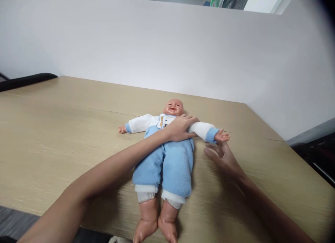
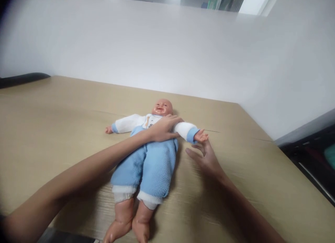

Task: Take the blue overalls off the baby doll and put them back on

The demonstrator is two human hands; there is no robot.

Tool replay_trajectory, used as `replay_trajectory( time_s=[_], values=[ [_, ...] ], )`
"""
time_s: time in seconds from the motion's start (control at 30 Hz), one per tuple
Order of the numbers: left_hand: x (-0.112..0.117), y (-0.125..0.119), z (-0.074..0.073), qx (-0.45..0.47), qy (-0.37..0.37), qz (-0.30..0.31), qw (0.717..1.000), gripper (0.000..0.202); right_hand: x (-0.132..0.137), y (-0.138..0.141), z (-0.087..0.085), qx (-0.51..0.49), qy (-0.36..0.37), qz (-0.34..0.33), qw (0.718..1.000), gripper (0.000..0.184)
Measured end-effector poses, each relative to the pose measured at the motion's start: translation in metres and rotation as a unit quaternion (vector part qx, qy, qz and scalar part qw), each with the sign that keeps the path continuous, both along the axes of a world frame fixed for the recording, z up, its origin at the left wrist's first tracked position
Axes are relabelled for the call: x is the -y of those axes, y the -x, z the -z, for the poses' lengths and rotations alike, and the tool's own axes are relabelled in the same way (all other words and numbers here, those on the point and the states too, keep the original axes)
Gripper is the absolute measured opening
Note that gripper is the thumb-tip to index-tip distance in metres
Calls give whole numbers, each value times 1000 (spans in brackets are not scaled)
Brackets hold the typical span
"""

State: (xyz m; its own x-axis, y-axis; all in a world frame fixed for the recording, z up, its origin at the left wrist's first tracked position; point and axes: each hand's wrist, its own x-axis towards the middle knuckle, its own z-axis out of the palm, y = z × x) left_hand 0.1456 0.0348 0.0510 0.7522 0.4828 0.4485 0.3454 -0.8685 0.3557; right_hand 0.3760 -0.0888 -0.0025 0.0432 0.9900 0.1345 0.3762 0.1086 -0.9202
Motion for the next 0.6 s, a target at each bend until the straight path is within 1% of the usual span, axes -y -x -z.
replay_trajectory(
  time_s=[0.07, 0.17, 0.23, 0.3, 0.4, 0.47, 0.53, 0.6],
  values=[
    [1, 6, 0, 68, 29, 0, 997, 35, 0, 1, 5, 63, -1, -34, 997, 79],
    [2, 12, -1, 169, 104, 14, 980, 32, 0, 7, 10, 143, -64, -107, 982, 69],
    [2, 16, -2, 218, 153, 17, 964, 32, -1, 13, 12, 175, -93, -138, 970, 65],
    [0, 21, -1, 261, 183, 7, 948, 35, -1, 20, 15, 182, -101, -156, 966, 62],
    [-5, 29, 3, 335, 218, -13, 916, 39, -2, 35, 20, 148, -107, -168, 969, 63],
    [-8, 34, 5, 385, 249, -28, 888, 41, -3, 47, 22, 94, -94, -175, 975, 65],
    [-11, 40, 5, 432, 280, -40, 856, 47, -5, 61, 22, 1, -58, -191, 980, 63],
    [-12, 47, 5, 469, 312, -59, 824, 52, -11, 77, 19, -104, -24, -200, 974, 60]
  ],
)
